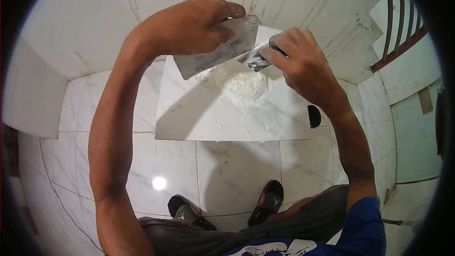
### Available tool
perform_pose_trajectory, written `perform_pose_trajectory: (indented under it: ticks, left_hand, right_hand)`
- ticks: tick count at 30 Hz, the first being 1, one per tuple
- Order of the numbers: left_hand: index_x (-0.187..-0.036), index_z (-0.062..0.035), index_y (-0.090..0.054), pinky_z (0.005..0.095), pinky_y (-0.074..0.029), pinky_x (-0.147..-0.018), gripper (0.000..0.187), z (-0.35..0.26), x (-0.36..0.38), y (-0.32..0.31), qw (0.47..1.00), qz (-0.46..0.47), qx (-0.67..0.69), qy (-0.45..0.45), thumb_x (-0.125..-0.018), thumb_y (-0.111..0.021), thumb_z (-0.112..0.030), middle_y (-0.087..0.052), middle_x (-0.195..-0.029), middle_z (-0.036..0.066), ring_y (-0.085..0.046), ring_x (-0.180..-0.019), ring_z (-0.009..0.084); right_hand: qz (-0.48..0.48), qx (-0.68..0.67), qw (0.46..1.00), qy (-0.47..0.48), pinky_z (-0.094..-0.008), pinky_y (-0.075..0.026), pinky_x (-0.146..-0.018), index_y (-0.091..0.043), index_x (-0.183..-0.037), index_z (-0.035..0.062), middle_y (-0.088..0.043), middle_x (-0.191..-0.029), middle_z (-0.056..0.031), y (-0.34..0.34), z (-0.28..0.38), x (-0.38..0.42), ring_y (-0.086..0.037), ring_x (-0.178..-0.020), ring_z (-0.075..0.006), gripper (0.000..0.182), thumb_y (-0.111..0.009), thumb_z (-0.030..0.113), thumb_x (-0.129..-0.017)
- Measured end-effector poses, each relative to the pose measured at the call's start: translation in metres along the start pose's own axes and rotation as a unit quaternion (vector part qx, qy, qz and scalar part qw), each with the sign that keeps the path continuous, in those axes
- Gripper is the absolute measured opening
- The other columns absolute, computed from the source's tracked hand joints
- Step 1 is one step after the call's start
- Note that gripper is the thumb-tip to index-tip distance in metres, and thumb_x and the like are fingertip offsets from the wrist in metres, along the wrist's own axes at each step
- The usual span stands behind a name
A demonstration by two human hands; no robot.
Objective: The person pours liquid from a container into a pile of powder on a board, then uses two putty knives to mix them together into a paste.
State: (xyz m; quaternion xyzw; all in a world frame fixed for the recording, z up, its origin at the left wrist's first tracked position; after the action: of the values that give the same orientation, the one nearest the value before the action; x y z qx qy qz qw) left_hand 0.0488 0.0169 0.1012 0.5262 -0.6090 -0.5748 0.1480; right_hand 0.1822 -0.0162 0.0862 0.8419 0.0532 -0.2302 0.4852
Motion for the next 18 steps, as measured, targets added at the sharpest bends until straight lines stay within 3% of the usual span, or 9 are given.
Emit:
perform_pose_trajectory:
  ticks: [4,7,10,13,16,18]
  left_hand:
    - [-0.124,0.0028,-0.061,0.0413,-0.053,-0.083,0.038,-0.011,-0.005,-0.012,0.999,0.016,0.027,0.007,-0.09,-0.059,-0.013,-0.07,-0.101,0.024,-0.068,-0.087,0.0351]
    - [-0.123,0.004,-0.061,0.0414,-0.053,-0.083,0.038,-0.003,-0.005,-0.041,0.993,0.087,0.058,0.051,-0.089,-0.059,-0.012,-0.07,-0.101,0.024,-0.068,-0.088,0.035]
    - [-0.126,0.0039,-0.059,0.0411,-0.053,-0.085,0.04,0.006,-0.007,-0.032,0.998,0.02,0.044,0.027,-0.089,-0.06,-0.013,-0.07,-0.102,0.024,-0.069,-0.09,0.0341]
    - [-0.129,0.0028,-0.058,0.0411,-0.053,-0.085,0.042,0.017,-0.004,-0.024,0.996,0.02,0.062,0.058,-0.09,-0.061,-0.014,-0.07,-0.102,0.023,-0.069,-0.091,0.0337]
    - [-0.131,0.0027,-0.057,0.0389,-0.054,-0.084,0.044,0.025,-0.002,-0.023,0.995,0.015,0.054,0.077,-0.093,-0.063,-0.019,-0.071,-0.104,0.023,-0.07,-0.093,0.0315]
    - [-0.131,0.0034,-0.057,0.037,-0.054,-0.083,0.045,0.023,0.0,-0.021,0.992,0.018,0.082,0.093,-0.094,-0.064,-0.021,-0.071,-0.107,0.022,-0.07,-0.094,0.0288]
  right_hand:
    - [0.002,0.001,1.0,-0.001,-0.038,-0.045,-0.085,-0.07,-0.094,0.004,-0.06,-0.095,-0.0062,0.007,-0.003,-0.001,-0.056,-0.097,-0.0235,0.017,-0.064,0.001,-0.079]
    - [-0.004,-0.016,1.0,-0.01,-0.0381,-0.046,-0.085,-0.069,-0.094,0.0042,-0.06,-0.093,-0.0064,0.023,0.001,-0.008,-0.056,-0.095,-0.0234,0.017,-0.062,-0.001,-0.08]
    - [0.01,-0.035,0.998,-0.049,-0.0384,-0.047,-0.085,-0.068,-0.094,0.0025,-0.06,-0.093,-0.008,0.021,-0.023,0.002,-0.058,-0.093,-0.0248,0.011,-0.061,0.003,-0.085]
    - [0.064,-0.109,0.967,-0.223,-0.038,-0.048,-0.077,-0.067,-0.094,-0.0012,-0.063,-0.086,-0.0115,0.013,-0.073,0.021,-0.059,-0.078,-0.0262,0.016,-0.059,0.013,-0.092]
    - [0.137,-0.245,0.857,-0.432,-0.0386,-0.047,-0.069,-0.065,-0.095,-0.0045,-0.062,-0.075,-0.0141,-0.013,-0.113,0.054,-0.057,-0.065,-0.0254,0.027,-0.058,0.022,-0.094]
    - [0.126,-0.262,0.853,-0.433,-0.0377,-0.045,-0.064,-0.065,-0.095,-0.0056,-0.062,-0.071,-0.0138,-0.015,-0.115,0.052,-0.055,-0.061,-0.0219,0.029,-0.059,0.023,-0.094]
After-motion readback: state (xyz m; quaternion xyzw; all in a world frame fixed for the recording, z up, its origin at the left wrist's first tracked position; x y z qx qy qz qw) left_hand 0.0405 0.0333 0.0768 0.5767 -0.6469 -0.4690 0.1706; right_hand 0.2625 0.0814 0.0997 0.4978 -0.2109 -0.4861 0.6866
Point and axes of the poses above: each hand's wrist, its own x-axis away from the middle knuckle, its own y-axis out of the back of the hand, z = x × y, the point moved 10 cm from there along -x, towards the middle knuckle
